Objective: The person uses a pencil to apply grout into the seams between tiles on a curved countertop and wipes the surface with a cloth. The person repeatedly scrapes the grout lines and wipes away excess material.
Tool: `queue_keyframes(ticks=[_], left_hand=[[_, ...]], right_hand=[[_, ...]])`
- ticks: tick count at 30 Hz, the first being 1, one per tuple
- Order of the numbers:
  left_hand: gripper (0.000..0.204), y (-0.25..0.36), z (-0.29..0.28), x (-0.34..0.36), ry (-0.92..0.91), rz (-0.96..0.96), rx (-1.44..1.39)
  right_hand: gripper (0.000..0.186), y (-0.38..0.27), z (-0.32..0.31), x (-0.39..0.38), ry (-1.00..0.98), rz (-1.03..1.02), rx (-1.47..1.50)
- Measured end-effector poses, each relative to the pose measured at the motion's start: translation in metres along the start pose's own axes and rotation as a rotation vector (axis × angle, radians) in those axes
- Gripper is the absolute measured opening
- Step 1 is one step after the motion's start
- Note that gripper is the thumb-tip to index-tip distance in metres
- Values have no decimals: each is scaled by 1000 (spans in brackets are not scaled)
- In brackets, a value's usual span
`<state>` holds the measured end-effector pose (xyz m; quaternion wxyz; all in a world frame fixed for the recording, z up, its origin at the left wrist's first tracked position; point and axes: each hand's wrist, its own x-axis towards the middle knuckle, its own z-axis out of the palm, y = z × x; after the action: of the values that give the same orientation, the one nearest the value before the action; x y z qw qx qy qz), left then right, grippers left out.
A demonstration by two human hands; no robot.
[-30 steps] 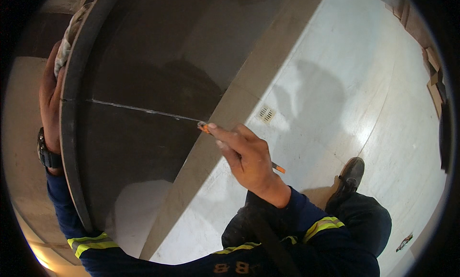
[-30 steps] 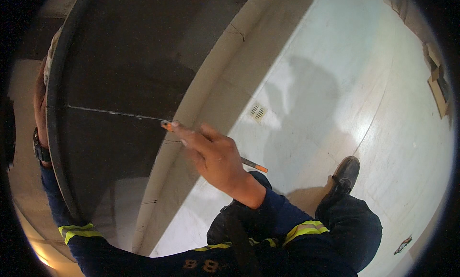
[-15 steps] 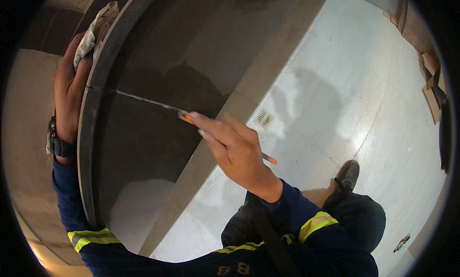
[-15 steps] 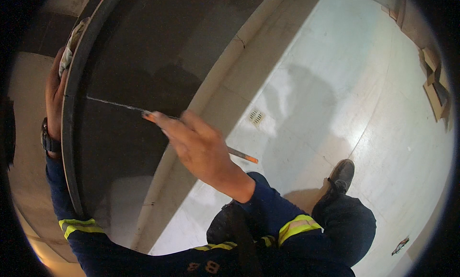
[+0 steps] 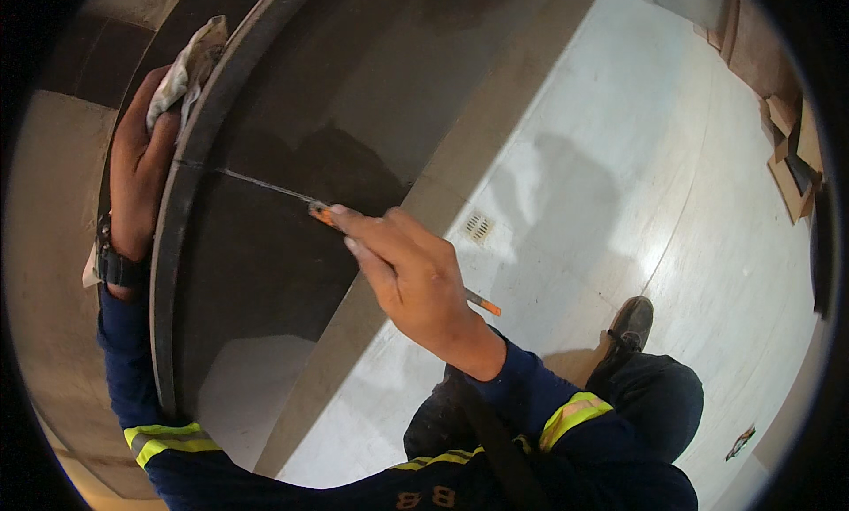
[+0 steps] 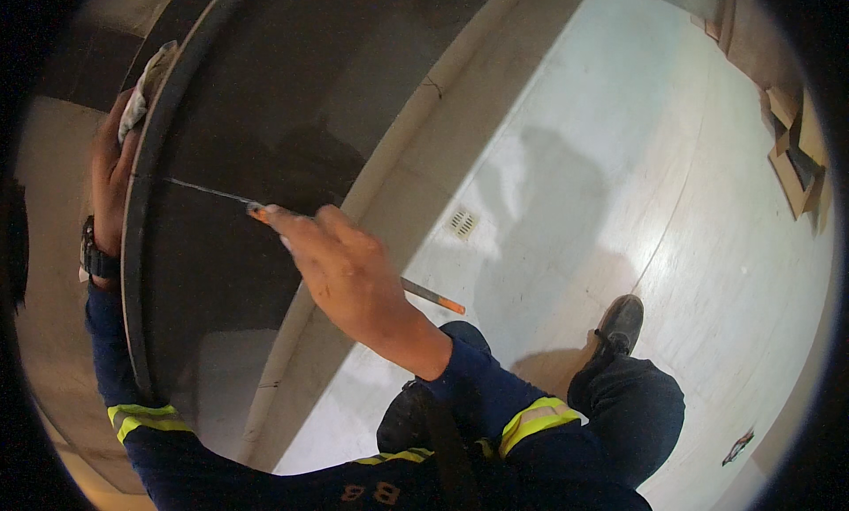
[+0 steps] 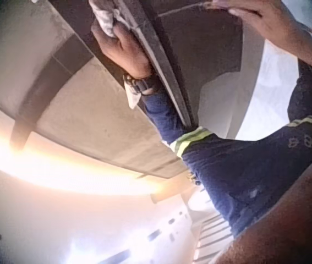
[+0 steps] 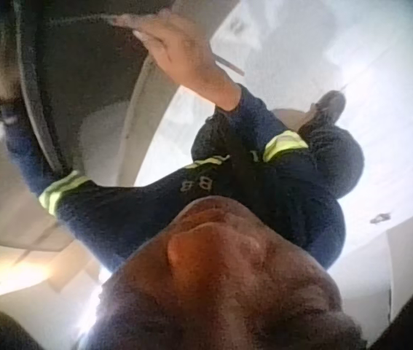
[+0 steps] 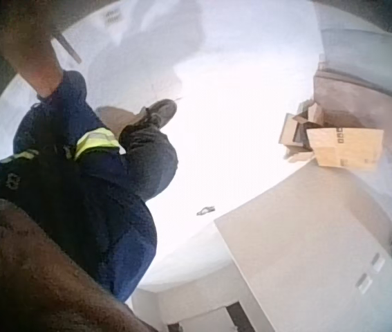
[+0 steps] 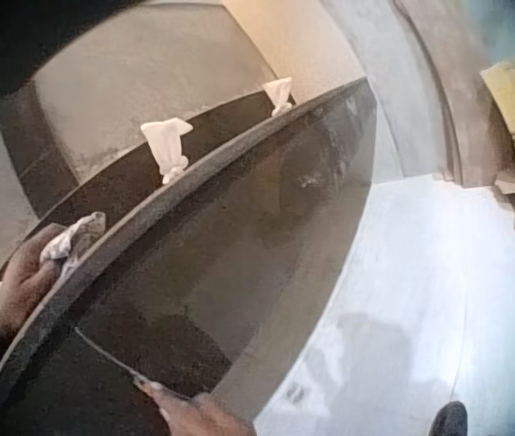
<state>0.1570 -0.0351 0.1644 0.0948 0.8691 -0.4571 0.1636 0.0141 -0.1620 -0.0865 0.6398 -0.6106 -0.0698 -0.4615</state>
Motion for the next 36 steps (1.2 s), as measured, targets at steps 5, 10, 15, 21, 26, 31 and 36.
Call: queue_keyframes(ticks=[5, 10, 15, 21, 26, 31, 36], left_hand=[[49, -11, 5, 3, 39, 59, -32], [46, -6, 1, 0, 15, 59, -8], [43, -7, 7, 5, 45, 104, -23], [41, 2, 6, 3, 31, 82, 46], [40, 1, 8, 6, 51, 84, 12], [40, 0, 6, 2, 41, 90, -28], [43, -7, 6, 3, 30, 133, -36]], right_hand=[[38, -17, 13, 33, 17, -129, 25], [38, -14, 15, 21, 9, -88, 35], [33, -31, 16, 46, -10, -79, 52], [27, -15, 9, 16, 19, -13, 21], [28, -7, 10, 21, 23, -46, 22], [29, 3, -5, -6, -28, 42, -59], [29, -3, -26, 9, -25, -46, -125]])
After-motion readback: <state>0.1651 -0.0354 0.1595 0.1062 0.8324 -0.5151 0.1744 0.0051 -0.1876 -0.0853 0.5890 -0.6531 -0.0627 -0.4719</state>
